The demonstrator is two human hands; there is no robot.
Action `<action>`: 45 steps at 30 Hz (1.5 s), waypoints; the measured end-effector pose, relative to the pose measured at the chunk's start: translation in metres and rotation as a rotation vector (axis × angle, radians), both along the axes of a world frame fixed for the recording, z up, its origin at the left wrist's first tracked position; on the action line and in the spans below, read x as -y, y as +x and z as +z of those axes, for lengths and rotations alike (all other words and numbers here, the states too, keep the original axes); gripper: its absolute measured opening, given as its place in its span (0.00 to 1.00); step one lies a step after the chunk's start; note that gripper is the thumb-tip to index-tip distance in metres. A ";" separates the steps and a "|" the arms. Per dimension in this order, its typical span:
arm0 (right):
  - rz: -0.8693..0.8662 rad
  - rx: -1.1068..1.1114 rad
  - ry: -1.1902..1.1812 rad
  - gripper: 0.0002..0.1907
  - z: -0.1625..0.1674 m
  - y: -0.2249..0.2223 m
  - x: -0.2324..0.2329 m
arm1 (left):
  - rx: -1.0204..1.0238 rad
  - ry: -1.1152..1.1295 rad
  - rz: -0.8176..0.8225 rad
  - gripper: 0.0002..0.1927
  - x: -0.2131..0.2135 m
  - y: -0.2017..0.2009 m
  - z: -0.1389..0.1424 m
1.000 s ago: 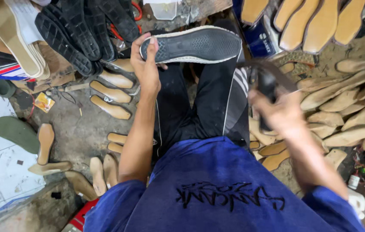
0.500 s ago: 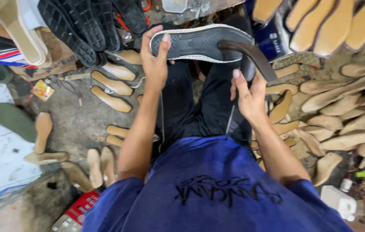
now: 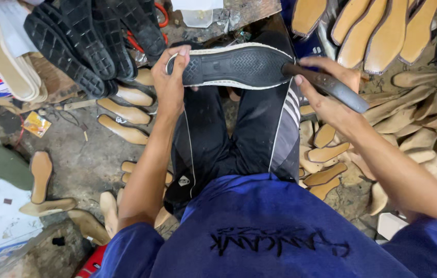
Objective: The person attaches a black rubber sole to a white woven shoe upper. They align the sole, press it into place, and use a curved metal tool to tap and secure the edges around the perimeter. The person flips the shoe to inspect the bond and continues tapping along the sides.
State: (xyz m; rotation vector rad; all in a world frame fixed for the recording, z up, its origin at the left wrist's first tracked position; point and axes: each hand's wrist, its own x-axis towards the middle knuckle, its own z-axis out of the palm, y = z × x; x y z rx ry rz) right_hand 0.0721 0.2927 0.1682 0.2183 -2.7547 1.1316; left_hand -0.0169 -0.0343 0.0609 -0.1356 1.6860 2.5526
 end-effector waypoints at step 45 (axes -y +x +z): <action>0.809 -0.010 0.590 0.12 0.073 -0.146 0.159 | -0.016 -0.077 0.137 0.05 0.010 -0.004 0.009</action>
